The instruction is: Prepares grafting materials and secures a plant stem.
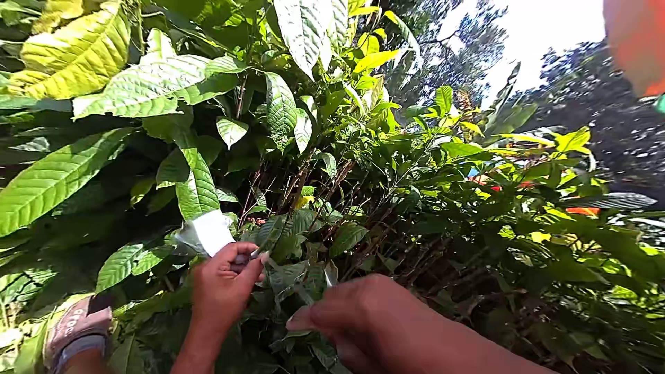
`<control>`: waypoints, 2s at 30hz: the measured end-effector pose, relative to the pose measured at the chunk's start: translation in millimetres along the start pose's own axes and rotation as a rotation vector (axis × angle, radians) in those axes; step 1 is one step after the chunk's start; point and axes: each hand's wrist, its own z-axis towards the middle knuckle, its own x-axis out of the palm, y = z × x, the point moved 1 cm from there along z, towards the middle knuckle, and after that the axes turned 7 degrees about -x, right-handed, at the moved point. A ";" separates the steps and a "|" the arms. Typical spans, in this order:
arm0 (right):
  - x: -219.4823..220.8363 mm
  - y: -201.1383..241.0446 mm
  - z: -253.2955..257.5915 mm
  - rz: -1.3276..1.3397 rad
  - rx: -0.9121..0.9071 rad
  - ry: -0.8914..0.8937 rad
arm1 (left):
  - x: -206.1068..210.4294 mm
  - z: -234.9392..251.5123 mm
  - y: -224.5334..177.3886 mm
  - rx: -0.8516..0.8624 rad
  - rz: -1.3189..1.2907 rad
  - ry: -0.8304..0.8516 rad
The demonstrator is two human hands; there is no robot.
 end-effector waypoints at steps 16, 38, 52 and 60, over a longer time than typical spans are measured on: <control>-43.0 -18.1 31.7 -0.231 0.132 -0.084 | 22.8 -15.3 -3.2 0.253 0.251 0.083; -11.4 -1.6 23.6 -0.116 -0.057 -0.227 | 21.7 -22.5 -30.7 0.399 0.369 -0.062; -29.2 -62.5 -14.9 -0.019 0.155 -0.120 | 11.2 -11.3 -21.2 0.495 0.226 -0.013; -49.7 -21.4 18.7 -0.276 -0.084 0.015 | 39.4 -26.2 -18.8 0.503 0.248 0.172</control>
